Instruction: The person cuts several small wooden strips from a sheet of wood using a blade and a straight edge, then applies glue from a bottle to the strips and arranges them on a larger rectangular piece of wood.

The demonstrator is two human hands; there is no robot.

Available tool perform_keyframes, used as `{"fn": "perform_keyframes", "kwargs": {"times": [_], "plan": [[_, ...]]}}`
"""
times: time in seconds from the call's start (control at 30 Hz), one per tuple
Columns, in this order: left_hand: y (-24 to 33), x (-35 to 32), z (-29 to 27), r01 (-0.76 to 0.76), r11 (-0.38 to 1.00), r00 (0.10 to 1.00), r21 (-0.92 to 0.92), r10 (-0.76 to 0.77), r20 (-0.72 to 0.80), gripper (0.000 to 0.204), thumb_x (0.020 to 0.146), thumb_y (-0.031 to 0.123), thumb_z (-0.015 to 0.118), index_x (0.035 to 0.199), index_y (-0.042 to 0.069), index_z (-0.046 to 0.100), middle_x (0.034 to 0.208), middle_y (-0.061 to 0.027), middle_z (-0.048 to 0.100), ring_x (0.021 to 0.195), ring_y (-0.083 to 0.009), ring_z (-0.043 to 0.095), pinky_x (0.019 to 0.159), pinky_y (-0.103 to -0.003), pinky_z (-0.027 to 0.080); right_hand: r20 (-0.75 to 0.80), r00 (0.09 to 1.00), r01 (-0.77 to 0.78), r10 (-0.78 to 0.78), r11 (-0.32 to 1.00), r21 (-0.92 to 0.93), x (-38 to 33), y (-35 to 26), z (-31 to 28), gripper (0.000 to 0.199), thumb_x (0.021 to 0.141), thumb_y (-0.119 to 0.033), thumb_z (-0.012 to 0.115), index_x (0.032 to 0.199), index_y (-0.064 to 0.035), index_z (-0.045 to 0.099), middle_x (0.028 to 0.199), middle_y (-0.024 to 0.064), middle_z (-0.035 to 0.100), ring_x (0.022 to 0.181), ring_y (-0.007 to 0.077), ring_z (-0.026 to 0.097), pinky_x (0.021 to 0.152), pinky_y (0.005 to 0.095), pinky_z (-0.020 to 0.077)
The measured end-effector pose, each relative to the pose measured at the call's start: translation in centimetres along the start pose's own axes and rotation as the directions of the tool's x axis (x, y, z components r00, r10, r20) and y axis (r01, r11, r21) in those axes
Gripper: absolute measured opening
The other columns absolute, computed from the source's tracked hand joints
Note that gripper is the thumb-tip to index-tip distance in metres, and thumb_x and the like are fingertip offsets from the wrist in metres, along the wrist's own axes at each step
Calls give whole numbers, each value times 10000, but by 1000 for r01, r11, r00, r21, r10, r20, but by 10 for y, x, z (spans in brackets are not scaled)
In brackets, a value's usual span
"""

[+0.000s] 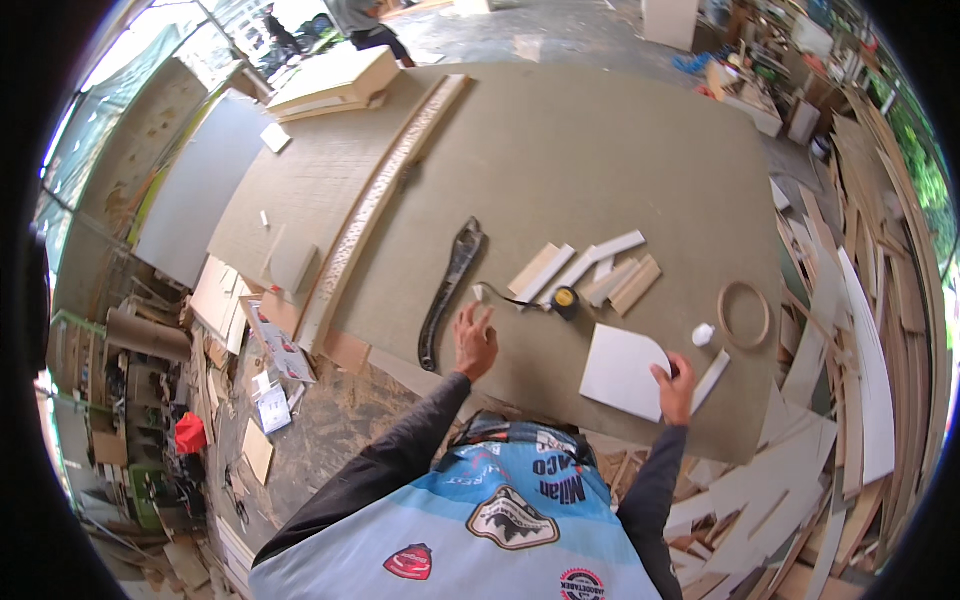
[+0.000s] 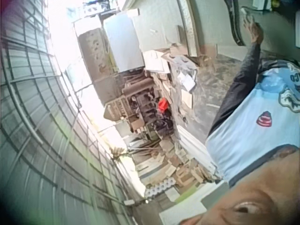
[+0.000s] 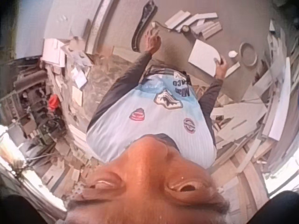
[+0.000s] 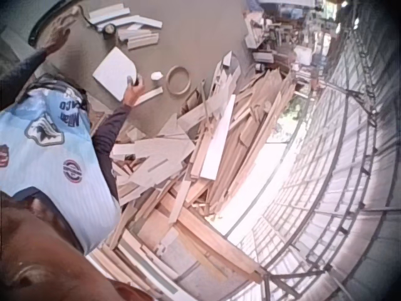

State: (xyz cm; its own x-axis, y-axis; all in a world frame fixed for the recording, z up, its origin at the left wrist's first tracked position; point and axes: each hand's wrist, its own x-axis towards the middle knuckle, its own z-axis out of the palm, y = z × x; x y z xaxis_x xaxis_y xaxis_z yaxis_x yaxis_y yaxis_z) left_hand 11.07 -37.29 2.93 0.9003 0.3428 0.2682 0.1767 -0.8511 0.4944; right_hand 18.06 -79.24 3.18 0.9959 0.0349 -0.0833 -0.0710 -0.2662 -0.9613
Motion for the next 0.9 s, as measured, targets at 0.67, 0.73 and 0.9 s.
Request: {"fn": "perform_keyframes", "kwargs": {"times": [0.67,0.73,0.9], "plan": [[29,-88,-37,-335,839,703,-428,525,480,556,796,234,782,1295,29,644,1258,-170,620,1213,-358,544,1077,-449,439,427,854,443,-298,846,-297,-124,-21,63,230,647,44,746,831,-93,727,1325,75,632,1464,386,388,1267,594,128],[22,-93,-22,-274,870,775,-409,452,442,555,788,238,789,1284,33,649,1254,-163,621,1219,-359,541,1074,-457,441,434,852,433,-294,861,-266,-114,-16,61,239,642,43,746,842,-87,721,1331,82,633,1475,384,374,1269,593,122],[40,-84,-17,-275,905,883,-324,371,287,503,804,241,781,1254,51,659,1241,-156,624,1210,-367,539,1061,-470,446,555,789,445,-265,868,-218,-90,-9,52,273,645,23,736,901,-70,710,1355,94,632,1499,375,343,1274,570,128]]}}
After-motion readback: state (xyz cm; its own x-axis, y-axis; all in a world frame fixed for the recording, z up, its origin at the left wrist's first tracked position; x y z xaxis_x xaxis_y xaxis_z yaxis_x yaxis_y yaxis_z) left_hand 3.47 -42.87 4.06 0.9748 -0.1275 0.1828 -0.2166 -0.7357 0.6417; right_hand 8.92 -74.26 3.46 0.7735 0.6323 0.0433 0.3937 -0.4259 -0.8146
